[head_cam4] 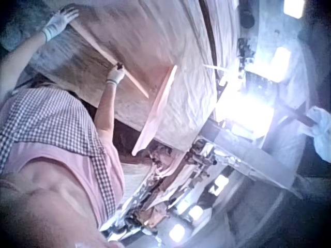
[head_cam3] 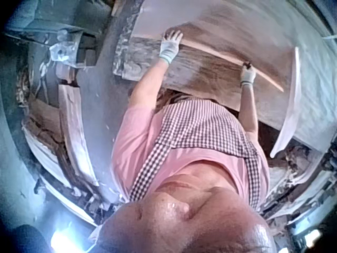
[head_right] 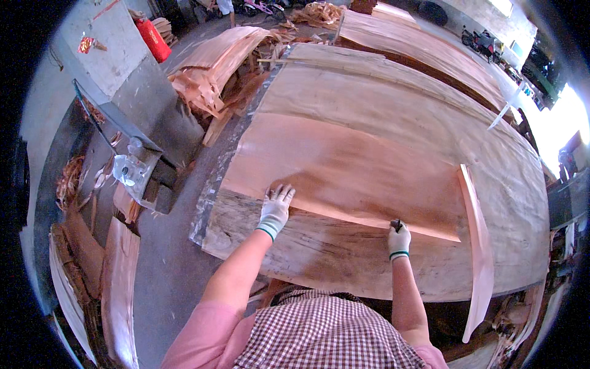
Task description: The person peels damaged layers from large wood veneers, applies adhesive tape to cracks, and uses a utility knife to trim and cut the thin sheets on an industrial workbench.
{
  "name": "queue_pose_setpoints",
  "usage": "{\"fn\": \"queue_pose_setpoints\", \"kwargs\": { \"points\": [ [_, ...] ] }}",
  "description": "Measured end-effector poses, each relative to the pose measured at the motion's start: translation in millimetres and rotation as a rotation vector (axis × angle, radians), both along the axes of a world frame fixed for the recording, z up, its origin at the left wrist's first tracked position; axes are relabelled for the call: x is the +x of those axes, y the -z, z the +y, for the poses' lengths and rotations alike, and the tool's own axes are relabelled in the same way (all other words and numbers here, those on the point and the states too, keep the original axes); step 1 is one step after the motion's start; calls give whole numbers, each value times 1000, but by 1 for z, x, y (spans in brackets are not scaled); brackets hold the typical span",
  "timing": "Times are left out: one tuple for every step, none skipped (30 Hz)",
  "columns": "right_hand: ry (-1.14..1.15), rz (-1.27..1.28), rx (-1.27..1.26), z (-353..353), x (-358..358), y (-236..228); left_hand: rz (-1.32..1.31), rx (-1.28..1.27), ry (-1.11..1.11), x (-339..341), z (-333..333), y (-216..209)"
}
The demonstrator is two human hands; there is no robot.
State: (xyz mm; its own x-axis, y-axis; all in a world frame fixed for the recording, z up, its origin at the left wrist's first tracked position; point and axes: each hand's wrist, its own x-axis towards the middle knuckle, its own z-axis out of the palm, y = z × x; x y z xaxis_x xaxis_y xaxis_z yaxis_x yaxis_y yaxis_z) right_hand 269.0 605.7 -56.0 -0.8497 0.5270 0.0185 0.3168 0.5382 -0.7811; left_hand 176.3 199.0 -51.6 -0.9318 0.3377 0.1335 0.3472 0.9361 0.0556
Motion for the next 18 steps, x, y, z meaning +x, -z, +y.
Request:
{"fn": "queue_pose_setpoints", "kwargs": {
  "points": [
    [12,-21,25,2,2,2,-23,-79,-22,0,4,-1],
    [23,-42,50,1,3,1,-60,-89,-20,-1,7,-3],
    [10,-17,42,6,2,6,-98,-100,-19,-2,8,-5],
    [53,-21,-7,10,2,6,-139,-111,-18,-3,11,-11],
    [98,-26,-57,13,2,6,-118,-81,21,-2,16,-20],
    [142,-30,-106,16,3,6,-70,-85,52,-4,22,-29],
    [170,9,-160,26,6,12,-17,-84,92,-10,32,-43],
    [172,25,-194,29,5,15,34,-86,119,-15,37,-51],
    [176,42,-227,32,5,18,122,-48,144,-20,43,-60],
    [185,60,-258,35,5,18,181,3,174,-23,51,-71],
    [190,38,-274,33,4,16,208,36,190,-24,51,-77],
    [198,16,-288,29,5,13,236,70,207,-23,52,-83],
    [208,-3,-307,25,5,10,243,62,197,-22,50,-82],
    [173,-2,-217,22,5,7,250,55,189,-18,45,-79],
    [140,0,-126,19,6,4,256,49,183,-14,41,-76],
    [105,2,-40,15,6,0,195,39,138,-10,33,-69],
    [34,-21,16,11,4,-3,131,28,89,-7,22,-54],
    [-1,-4,63,6,3,-5,67,19,40,-6,13,-39]
  ]
}}
